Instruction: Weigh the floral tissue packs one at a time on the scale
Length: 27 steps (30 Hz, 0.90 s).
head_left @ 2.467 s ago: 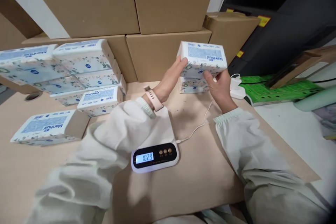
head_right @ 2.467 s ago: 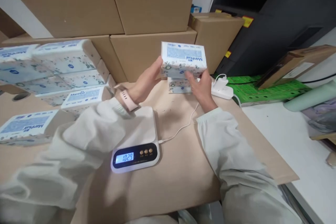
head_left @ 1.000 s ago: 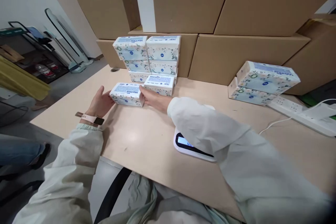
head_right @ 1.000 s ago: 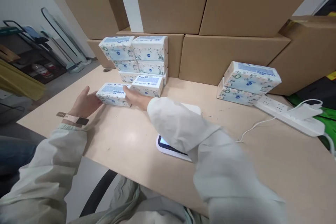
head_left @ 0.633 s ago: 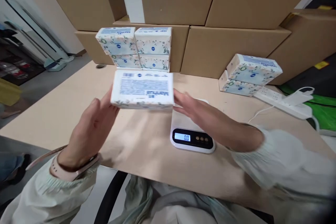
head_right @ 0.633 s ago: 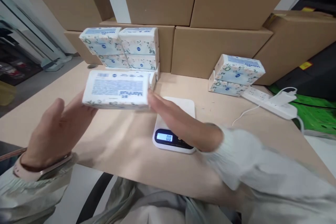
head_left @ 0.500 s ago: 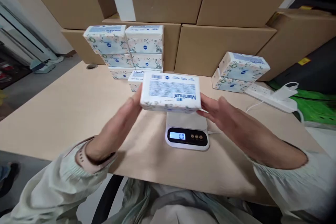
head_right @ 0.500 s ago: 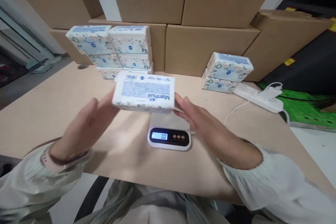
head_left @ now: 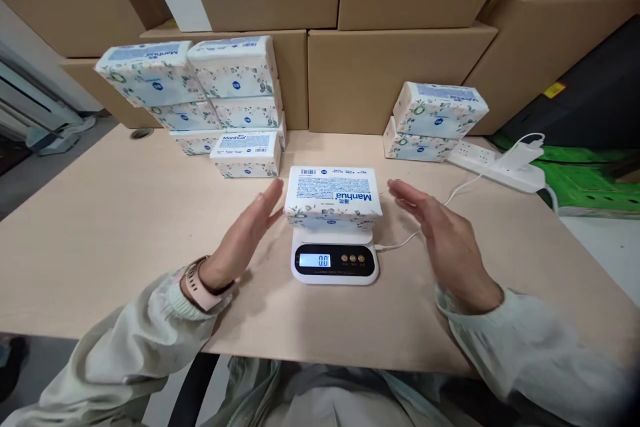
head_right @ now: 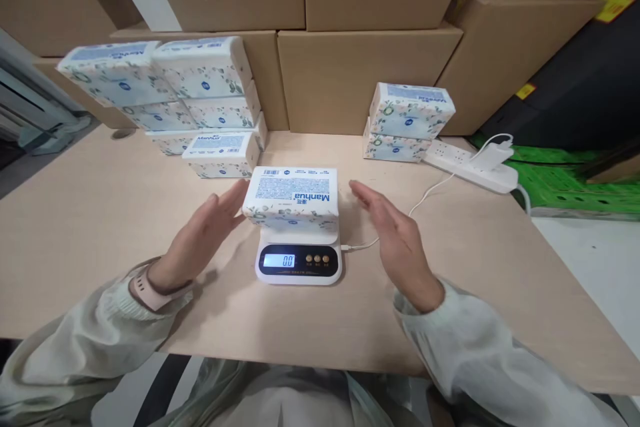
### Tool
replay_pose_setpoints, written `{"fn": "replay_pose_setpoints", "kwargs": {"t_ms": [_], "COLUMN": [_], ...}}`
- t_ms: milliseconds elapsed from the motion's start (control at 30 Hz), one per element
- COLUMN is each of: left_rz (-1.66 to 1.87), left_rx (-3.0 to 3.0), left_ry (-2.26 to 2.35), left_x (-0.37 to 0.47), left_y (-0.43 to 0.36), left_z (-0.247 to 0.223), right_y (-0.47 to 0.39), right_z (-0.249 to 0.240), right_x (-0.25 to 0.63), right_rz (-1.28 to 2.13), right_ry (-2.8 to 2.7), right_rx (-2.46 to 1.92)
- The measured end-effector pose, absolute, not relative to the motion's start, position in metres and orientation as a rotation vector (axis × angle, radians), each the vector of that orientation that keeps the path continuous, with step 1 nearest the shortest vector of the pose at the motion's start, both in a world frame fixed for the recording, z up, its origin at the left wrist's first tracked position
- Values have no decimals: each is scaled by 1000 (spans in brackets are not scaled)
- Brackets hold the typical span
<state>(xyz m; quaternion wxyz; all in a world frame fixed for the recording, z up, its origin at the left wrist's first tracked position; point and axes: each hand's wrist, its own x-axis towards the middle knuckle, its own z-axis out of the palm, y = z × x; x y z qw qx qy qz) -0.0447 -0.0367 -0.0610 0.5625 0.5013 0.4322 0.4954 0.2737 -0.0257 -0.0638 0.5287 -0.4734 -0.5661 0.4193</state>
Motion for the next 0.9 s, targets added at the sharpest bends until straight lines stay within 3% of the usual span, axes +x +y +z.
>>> {"fn": "replay_pose_setpoints", "kwargs": {"t_ms": [133, 900], "left_rz": [1415, 1412], "left_rx": [1116, 933], "left_ry": [1114, 1083], "left_x": [-63, -64], "left_y": [-32, -41], "left_z": [-82, -78], "right_y": [-25, -23], "right_z": [-94, -111], "right_x": [275, 268], "right_rz": [563, 473], "right_ry": [-1291, -1185], "right_rx": [-1049, -1019]}}
